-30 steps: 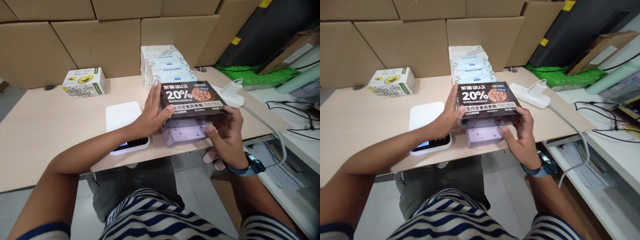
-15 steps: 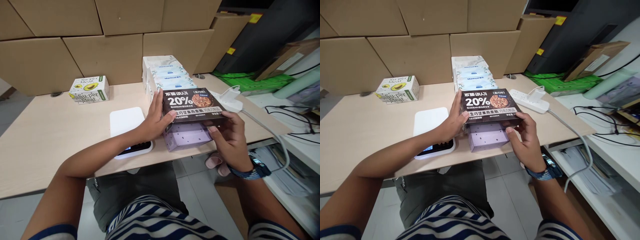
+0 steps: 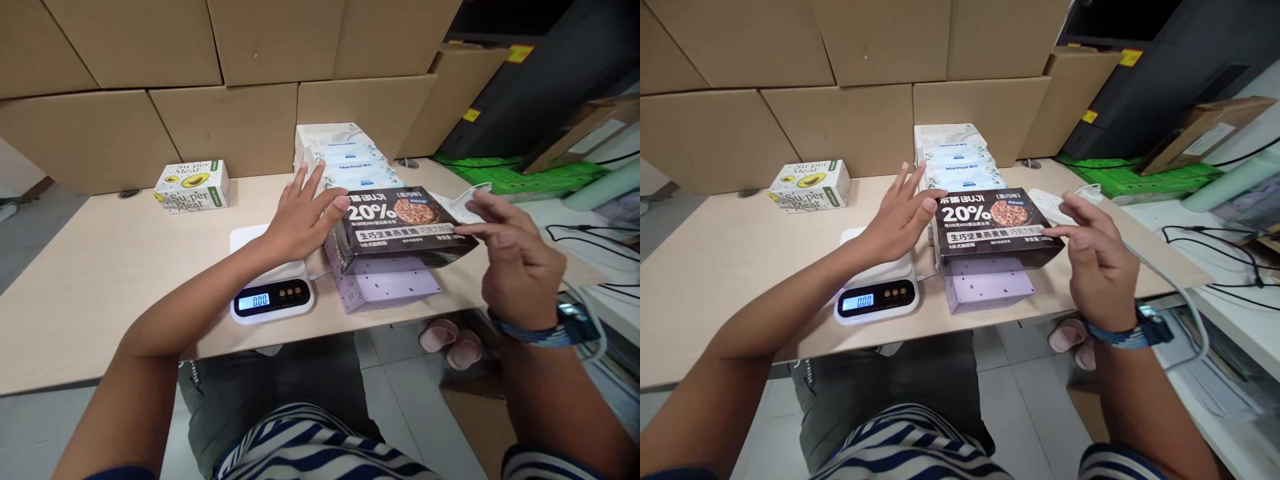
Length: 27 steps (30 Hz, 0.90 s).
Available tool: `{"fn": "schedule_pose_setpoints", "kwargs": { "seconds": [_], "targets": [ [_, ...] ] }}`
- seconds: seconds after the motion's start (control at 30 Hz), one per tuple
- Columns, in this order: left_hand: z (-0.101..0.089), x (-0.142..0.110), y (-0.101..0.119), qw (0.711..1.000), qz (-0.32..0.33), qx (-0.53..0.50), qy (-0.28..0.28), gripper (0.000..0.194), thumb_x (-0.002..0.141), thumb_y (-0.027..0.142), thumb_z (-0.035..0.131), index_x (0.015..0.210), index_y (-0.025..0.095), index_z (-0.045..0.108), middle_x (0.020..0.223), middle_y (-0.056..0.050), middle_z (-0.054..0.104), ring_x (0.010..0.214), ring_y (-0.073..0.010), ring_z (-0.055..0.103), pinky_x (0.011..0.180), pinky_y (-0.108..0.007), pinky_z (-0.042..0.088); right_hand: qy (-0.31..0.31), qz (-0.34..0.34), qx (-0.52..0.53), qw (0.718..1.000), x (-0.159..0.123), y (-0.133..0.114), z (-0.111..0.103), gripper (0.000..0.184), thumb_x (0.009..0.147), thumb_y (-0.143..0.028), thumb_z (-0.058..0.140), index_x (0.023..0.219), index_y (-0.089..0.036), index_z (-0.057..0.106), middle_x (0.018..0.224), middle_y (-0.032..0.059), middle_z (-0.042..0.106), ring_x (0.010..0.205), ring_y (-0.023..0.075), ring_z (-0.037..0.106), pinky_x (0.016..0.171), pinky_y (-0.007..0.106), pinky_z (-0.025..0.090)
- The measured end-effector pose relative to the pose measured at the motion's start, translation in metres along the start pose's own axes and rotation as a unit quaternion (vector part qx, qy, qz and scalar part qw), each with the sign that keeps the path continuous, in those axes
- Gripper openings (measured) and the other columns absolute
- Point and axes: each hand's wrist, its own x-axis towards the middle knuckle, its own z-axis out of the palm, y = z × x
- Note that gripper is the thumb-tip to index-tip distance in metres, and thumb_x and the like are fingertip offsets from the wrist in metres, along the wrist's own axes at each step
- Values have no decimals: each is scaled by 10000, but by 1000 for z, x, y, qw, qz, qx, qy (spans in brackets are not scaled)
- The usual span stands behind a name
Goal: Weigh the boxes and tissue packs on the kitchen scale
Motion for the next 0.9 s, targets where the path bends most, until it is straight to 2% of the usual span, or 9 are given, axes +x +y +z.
{"fn": "schedule_pose_setpoints", "kwargs": {
  "seconds": [0.1, 0.23, 0.47, 0.63, 0.73, 0.8, 0.83, 0.9],
  "targets": [
    [0, 1, 3, 1000, 3, 11, 1, 1114, 909, 1001, -20, 1475, 365, 699, 1936, -2, 202, 1829, -368, -14, 1463, -693, 59, -12, 10, 18, 1000, 16, -4, 10, 307, 1034, -521, 714, 925, -277, 867, 1370, 112, 826, 1262, 326, 804, 1164, 627, 606],
    [0, 0, 4, 1000, 2, 18, -1, 1122, 932, 981, -29, 1526, 340, 675, 1933, -33, 210, 1829, -360, 29, 1466, -684, 100, -9, 18, 43, 999, 16, -1, 24, 326, 1018, -519, 737, 845, -243, 752, 1214, 118, 877, 1168, 297, 841, 1078, 556, 650],
    [2, -5, -1, 1000, -6, -1, -11, 931, 1085, 830, 65, 1641, 312, 603, 1906, -43, 298, 1829, -335, 42, 1488, -629, 112, 1, 24, 68, 997, 11, 5, 28, 320, 1008, -493, 747, 825, -236, 697, 1170, 116, 884, 1212, 304, 835, 1103, 564, 631],
    [6, -2, -2, 1000, -2, -4, -9, 861, 1128, 747, 68, 1645, 312, 602, 1862, -22, 406, 1830, -310, 75, 1494, -623, 125, 8, 19, 49, 999, 15, 5, 29, 353, 992, -532, 755, 796, -247, 682, 1131, 114, 887, 1157, 306, 849, 1068, 553, 646],
    [6, -8, 5, 1000, -16, 1, -8, 872, 1103, 798, 91, 1653, 340, 588, 1920, -6, 257, 1830, -346, 0, 1485, -668, 87, -28, -7, -18, 999, 19, 4, 14, 427, 979, -645, 736, 771, -273, 712, 1081, 122, 888, 1064, 316, 865, 948, 534, 677],
    [1, -16, 9, 1000, -4, 3, -5, 899, 1061, 871, 129, 1708, 372, 503, 1948, 0, 124, 1827, -344, -65, 1479, -680, 59, -82, -19, -83, 993, 27, -1, 1, 519, 991, -746, 658, 755, -293, 748, 1054, 129, 884, 1001, 328, 866, 891, 553, 677],
    [-3, -20, 9, 1000, 5, 2, 2, 924, 1038, 903, 148, 1742, 380, 440, 1953, -3, 76, 1826, -334, -86, 1479, -674, 49, -108, -28, -115, 987, 34, -5, -4, 576, 990, -806, 606, 761, -305, 773, 1063, 136, 880, 1000, 340, 861, 903, 580, 671],
    [-17, -25, 2, 1000, 14, 0, 28, 983, 1002, 945, 162, 1788, 379, 328, 1956, -11, 38, 1825, -315, -107, 1478, -653, 21, -118, -44, -168, 978, 54, -20, -4, 647, 941, -904, 582, 795, -317, 811, 1127, 145, 865, 1075, 365, 840, 999, 629, 650]
  ]
}}
